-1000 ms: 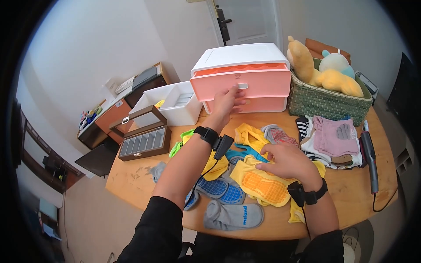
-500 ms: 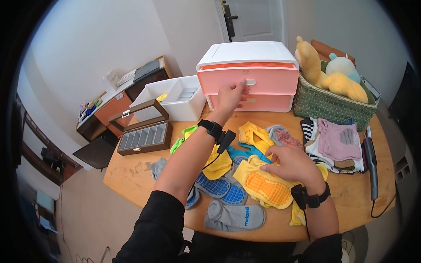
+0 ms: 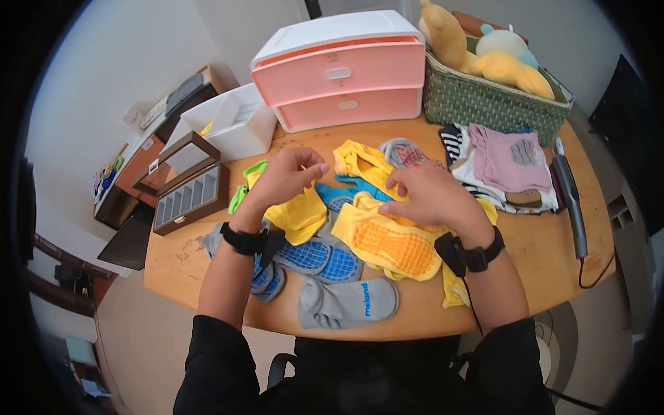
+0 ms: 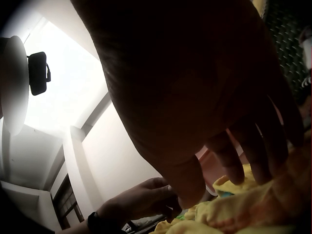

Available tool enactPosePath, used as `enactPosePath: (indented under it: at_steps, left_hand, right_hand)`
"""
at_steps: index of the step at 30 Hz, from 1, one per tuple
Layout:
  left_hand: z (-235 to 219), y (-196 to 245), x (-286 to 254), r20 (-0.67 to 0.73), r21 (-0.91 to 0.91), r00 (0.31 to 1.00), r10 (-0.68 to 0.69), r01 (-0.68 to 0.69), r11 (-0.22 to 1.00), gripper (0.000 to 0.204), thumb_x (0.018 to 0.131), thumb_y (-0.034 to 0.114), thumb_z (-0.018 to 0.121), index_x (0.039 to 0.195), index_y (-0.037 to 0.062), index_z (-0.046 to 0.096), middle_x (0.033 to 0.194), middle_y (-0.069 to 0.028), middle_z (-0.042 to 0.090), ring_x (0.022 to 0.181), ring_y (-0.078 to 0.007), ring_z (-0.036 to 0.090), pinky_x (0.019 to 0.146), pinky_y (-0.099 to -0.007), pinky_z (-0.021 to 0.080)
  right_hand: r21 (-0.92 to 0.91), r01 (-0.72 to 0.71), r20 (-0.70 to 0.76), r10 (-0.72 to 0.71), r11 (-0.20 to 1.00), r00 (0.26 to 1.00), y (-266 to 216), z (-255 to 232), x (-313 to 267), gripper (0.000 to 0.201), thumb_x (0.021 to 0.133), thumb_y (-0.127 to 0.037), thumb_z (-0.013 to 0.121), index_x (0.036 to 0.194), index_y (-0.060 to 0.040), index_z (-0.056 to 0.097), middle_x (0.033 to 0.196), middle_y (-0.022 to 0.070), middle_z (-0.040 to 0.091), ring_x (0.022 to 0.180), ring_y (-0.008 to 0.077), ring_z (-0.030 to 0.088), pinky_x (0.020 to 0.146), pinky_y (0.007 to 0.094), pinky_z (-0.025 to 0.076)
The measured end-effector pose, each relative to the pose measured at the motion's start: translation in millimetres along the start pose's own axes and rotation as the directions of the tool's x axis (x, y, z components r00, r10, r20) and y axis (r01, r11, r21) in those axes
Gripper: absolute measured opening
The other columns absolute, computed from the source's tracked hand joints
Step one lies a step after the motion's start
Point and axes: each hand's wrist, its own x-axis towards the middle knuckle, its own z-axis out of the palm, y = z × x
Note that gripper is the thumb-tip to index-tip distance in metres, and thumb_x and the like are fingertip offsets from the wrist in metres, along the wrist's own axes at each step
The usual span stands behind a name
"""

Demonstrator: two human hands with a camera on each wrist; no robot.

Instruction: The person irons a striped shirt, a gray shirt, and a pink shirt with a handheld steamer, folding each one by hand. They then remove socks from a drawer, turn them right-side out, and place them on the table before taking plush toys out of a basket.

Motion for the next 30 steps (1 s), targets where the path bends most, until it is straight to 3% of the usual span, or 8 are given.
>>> enactPosePath:
  at_steps: [3,6,9,15,19,22,25,30]
  left_hand:
    - [30.4,24.3,-27.4,0.054,0.006,0.999,-0.002,0.002,1.0,0.025,0.093,0.023,0.076,0.106,0.0016,0.073,0.085,-0.0047,0.07,0.075,-0.0133,0.065,0.069,-0.0301,0.055]
    - [65.4,17.6,-33.7,-0.081,0.094,0.955,0.286,-0.278,0.956,0.027,0.089,0.018,0.078,0.111,0.0026,0.073,0.091,-0.0064,0.07,0.079,-0.0161,0.065,0.075,-0.0314,0.054]
    - [68.2,25.1,-30.8,-0.004,0.096,0.988,0.157,-0.156,0.983,0.029,0.086,0.024,0.08,0.106,0.0035,0.074,0.093,-0.0124,0.069,0.081,-0.0276,0.069,0.072,-0.0373,0.054]
    - [69.7,15.4,-34.2,-0.141,-0.153,0.972,0.187,-0.208,0.966,0.013,0.087,0.006,0.077,0.097,0.0,0.072,0.089,-0.0068,0.066,0.073,-0.0118,0.058,0.064,-0.0266,0.048]
    - [67.1,5.2,-35.5,-0.156,-0.311,0.978,0.139,-0.182,0.933,0.013,0.097,0.008,0.066,0.098,-0.0024,0.073,0.097,-0.0045,0.069,0.078,-0.012,0.06,0.073,-0.0255,0.049]
    - [57.3,-10.8,-34.1,-0.048,-0.642,0.999,-0.012,-0.021,0.767,0.029,0.105,0.015,0.052,0.109,-0.0068,0.071,0.111,-0.0092,0.071,0.094,-0.016,0.065,0.088,-0.0287,0.051]
    - [51.3,8.6,-36.6,-0.006,-0.918,1.0,0.002,-0.006,0.396,0.042,0.108,0.02,0.041,0.122,-0.012,0.064,0.127,-0.0178,0.068,0.113,-0.0233,0.065,0.101,-0.0363,0.05]
    - [52.1,13.9,-35.6,0.049,-0.998,0.997,0.052,0.047,0.045,0.049,0.113,0.032,0.035,0.136,-0.0084,0.049,0.139,-0.0251,0.06,0.126,-0.0359,0.062,0.106,-0.0504,0.053]
  right_hand:
    - [-0.053,0.039,-0.008,-0.04,0.998,0.999,4.2,7.3,1.1,0.045,0.082,-0.04,0.081,0.108,-0.0054,0.072,0.091,0.0125,0.073,0.085,0.0304,0.071,0.076,0.0408,0.053]
    - [-0.028,0.005,-0.005,-0.006,1.0,1.0,-0.5,14.0,-2.1,0.041,0.085,-0.04,0.077,0.109,-0.0064,0.072,0.097,0.0133,0.074,0.093,0.0337,0.071,0.084,0.0445,0.053]
    - [-0.013,0.026,-0.018,-0.026,1.0,1.0,1.4,21.2,-1.0,0.039,0.085,-0.036,0.078,0.11,-0.0061,0.072,0.099,0.0145,0.072,0.098,0.0345,0.069,0.087,0.0454,0.052]
    - [0.027,0.067,-0.012,-0.066,0.997,0.998,-4.8,17.7,0.6,0.033,0.085,-0.032,0.079,0.103,-0.005,0.072,0.097,0.0156,0.071,0.099,0.0359,0.068,0.084,0.0455,0.052]
    - [0.114,0.081,-0.047,-0.076,0.99,0.996,-5.1,15.1,2.7,0.027,0.088,-0.029,0.075,0.099,-0.005,0.073,0.088,0.0171,0.072,0.089,0.0365,0.07,0.078,0.0461,0.053]
    - [0.114,0.081,-0.176,-0.06,0.99,0.983,-5.5,11.4,3.8,0.024,0.091,-0.029,0.072,0.098,-0.006,0.073,0.084,0.0175,0.072,0.085,0.036,0.071,0.076,0.0459,0.053]
    - [0.133,0.105,-0.28,-0.065,0.985,0.958,-7.9,7.9,5.7,0.024,0.093,-0.03,0.07,0.098,-0.0067,0.073,0.082,0.0168,0.07,0.082,0.0348,0.07,0.074,0.0446,0.052]
    - [0.122,0.034,-0.247,-0.002,0.992,0.969,-12.5,-0.3,5.7,0.035,0.092,-0.043,0.07,0.095,-0.0084,0.076,0.086,0.0141,0.072,0.09,0.0328,0.069,0.078,0.0461,0.053]
